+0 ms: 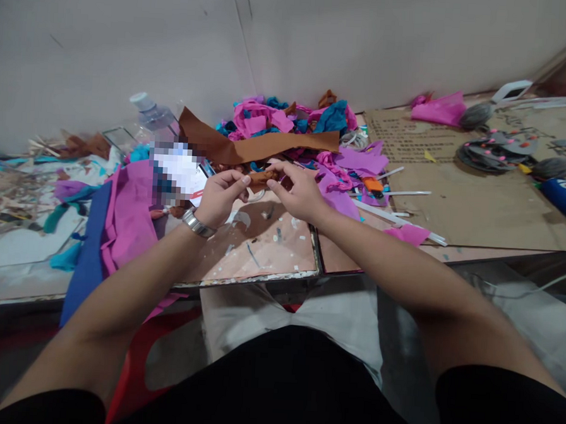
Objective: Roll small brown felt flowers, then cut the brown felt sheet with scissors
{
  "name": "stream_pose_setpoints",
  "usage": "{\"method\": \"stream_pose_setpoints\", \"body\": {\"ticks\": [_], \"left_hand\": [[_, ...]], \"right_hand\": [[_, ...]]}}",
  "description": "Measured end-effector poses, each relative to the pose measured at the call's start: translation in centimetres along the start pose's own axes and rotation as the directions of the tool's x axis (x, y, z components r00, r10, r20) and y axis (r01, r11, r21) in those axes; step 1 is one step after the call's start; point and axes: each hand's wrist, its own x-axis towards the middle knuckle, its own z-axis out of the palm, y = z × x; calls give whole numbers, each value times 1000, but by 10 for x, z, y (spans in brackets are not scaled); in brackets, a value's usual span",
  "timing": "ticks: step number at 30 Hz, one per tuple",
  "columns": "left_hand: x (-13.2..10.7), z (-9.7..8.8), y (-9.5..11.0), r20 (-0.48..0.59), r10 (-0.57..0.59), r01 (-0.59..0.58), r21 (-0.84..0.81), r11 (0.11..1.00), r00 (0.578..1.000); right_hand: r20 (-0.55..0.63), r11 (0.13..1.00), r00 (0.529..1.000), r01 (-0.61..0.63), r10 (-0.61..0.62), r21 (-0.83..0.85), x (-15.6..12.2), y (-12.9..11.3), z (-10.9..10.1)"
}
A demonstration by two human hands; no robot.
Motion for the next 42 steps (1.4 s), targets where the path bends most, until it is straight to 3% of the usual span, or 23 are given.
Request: {"method": "stream_pose_setpoints", "body": {"ticks": [9,14,19,31,34,37,39,42], "left_hand": [[-1,-1,-8,92,-56,66,-109,992,994],[-2,4,1,49,-135,142,-238,961,990],[-2,5,4,29,-154,156,-234,960,988],[1,0,-8,36,-80,85,-165,983,996],[1,-1,-8,10,-36,37,-130,991,999],[0,-2,-6,-63,114,-114,17,993,991],[-3,-2,-5,-22,208,-202,146,968,978],[-6,-1,-4,89,241,-257,292,921,966]], "right_hand": [[18,1000,999,26,-26,-4,0,-1,0],[-8,999,999,40,-40,-19,0,2,1],[-25,999,999,33,-33,-33,0,3,1],[-19,992,994,105,-107,-76,1,1,0],[-34,993,995,93,-96,-75,1,1,-1],[-23,991,994,104,-106,-84,2,1,-2],[23,985,991,136,-135,-106,2,0,-2],[90,977,982,178,-168,-121,2,0,-1]]}}
